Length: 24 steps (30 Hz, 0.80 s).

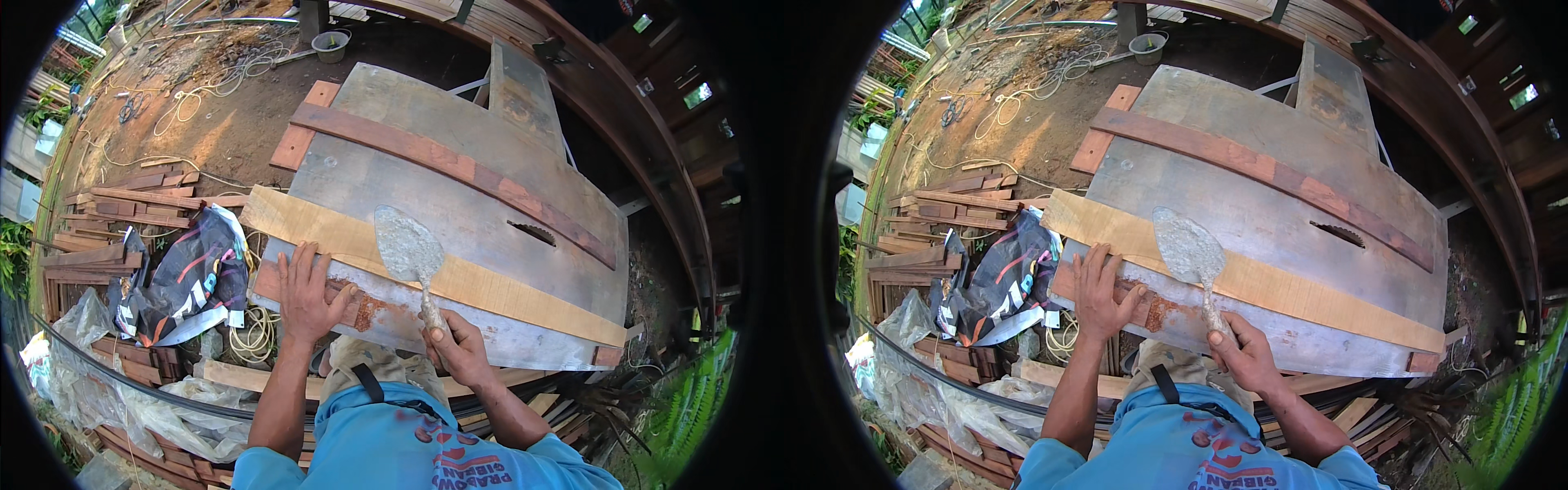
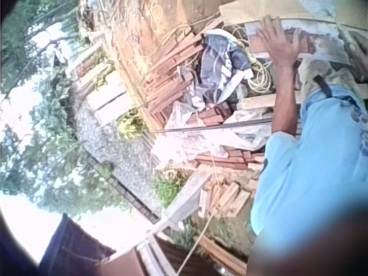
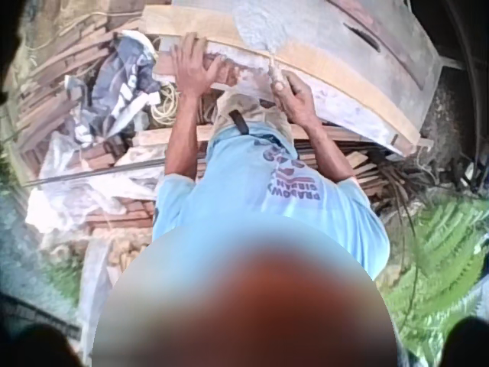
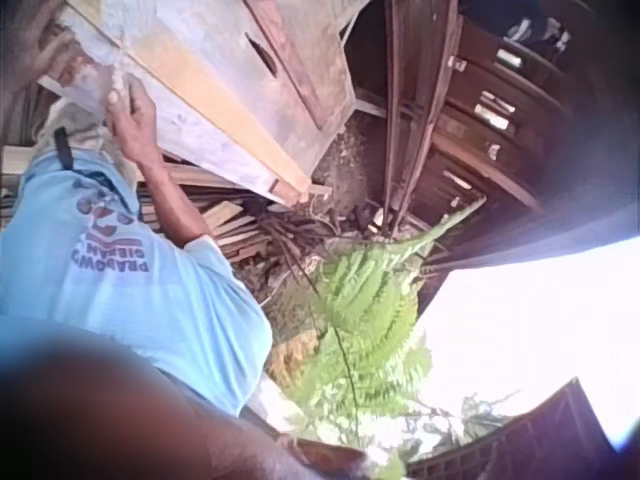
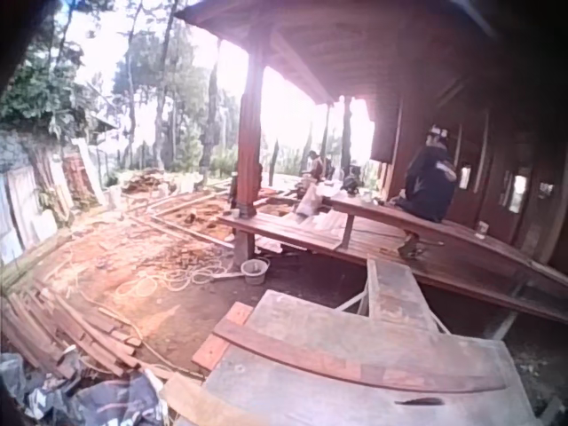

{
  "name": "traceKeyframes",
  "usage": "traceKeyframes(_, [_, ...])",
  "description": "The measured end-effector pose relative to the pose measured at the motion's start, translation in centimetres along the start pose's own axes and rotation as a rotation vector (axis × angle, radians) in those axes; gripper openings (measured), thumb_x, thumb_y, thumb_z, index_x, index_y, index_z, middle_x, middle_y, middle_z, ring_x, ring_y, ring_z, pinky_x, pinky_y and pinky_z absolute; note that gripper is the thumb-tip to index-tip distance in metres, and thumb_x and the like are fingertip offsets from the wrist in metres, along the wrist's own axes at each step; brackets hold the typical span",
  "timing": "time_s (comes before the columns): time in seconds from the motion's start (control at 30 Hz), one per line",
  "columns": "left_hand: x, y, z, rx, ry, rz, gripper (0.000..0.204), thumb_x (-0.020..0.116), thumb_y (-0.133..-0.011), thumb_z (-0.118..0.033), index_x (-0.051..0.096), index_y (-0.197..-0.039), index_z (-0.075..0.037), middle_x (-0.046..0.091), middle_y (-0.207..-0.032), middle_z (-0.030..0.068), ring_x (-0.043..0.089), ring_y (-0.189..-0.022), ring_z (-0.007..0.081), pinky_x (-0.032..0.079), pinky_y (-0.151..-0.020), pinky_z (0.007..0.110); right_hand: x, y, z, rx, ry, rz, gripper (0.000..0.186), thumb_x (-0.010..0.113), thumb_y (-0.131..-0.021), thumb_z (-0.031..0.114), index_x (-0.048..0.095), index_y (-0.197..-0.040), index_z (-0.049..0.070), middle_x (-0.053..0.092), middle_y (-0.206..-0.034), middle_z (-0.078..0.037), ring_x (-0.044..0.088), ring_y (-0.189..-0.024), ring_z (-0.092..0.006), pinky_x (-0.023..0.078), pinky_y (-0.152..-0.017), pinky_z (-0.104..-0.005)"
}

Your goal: The person mixes wet concrete on the ground using a hoe, then scoops it with a trowel and applies it to metal frame joints. They walk around the site, retrieve a trowel, and continue applying concrete to multiple joints while another person works nearby.

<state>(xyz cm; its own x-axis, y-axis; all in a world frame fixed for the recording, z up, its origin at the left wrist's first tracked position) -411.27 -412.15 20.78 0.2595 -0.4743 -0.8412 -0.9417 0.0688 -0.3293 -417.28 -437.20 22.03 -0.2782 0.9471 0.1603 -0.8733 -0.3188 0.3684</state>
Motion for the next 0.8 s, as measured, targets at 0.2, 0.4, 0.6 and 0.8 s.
traceKeyframes(0.2, [0.0, 0.3, 0.0, -0.024, -0.030, -0.006, 0.065, 0.082, -0.076, -0.038, 0.060, -0.125, -0.002, 0.050, -0.141, 0.0191, 0.042, -0.139, 0.0386, 0.021, -0.118, 0.060, 0.6, 0.3, -1.7, 0.043, -0.078, 0.106, 0.046, 0.055, -0.105, 0.037, 0.054, -0.131, -0.001, 0.057, -0.085, -0.003, 0.053, -0.062, -0.0078, 0.042, -0.054, -0.0228])
traceKeyframes(0.4, [-0.4, 0.4, -0.6, -0.029, -0.033, -0.056, 0.058, 0.078, -0.079, -0.034, 0.062, -0.124, -0.002, 0.051, -0.140, 0.0187, 0.039, -0.141, 0.0366, 0.018, -0.120, 0.059, 1.6, -0.2, -2.5, 0.046, -0.085, 0.161, 0.046, 0.057, -0.104, 0.038, 0.055, -0.131, 0.000, 0.056, -0.085, -0.003, 0.052, -0.060, -0.0091, 0.041, -0.052, -0.0233])
traceKeyframes(0.6, [-3.1, 10.1, -0.1, -0.168, 0.161, -0.110, 0.045, 0.074, -0.082, -0.021, 0.063, -0.122, -0.003, 0.052, -0.139, 0.0180, 0.039, -0.141, 0.0371, 0.016, -0.120, 0.059, 6.6, -3.5, 0.1, -0.126, -0.007, 0.184, 0.048, 0.059, -0.102, 0.040, 0.055, -0.127, -0.001, 0.056, -0.086, -0.004, 0.052, -0.060, -0.0088, 0.041, -0.052, -0.0230])
traceKeyframes(0.8, [-6.3, 25.2, 13.8, -0.866, 0.311, -0.285, 0.037, 0.073, -0.084, -0.011, 0.065, -0.119, -0.001, 0.065, -0.120, 0.0185, 0.059, -0.118, 0.0346, 0.042, -0.106, 0.047, 14.7, -9.3, 1.3, -0.197, 0.125, 0.218, 0.046, 0.063, -0.100, 0.033, 0.053, -0.128, -0.001, 0.057, -0.085, -0.002, 0.051, -0.064, -0.0070, 0.041, -0.055, -0.0224])
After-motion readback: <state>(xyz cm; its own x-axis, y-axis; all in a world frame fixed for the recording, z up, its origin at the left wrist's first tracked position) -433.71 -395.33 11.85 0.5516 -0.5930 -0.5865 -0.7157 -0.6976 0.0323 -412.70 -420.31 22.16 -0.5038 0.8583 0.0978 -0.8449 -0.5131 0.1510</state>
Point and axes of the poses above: each hand's wrist, its own y-axis away from the middle knuckle, its own x-axis out of the palm, z = x × y, the point moved 7 cm from there along -y, towards the middle knuckle
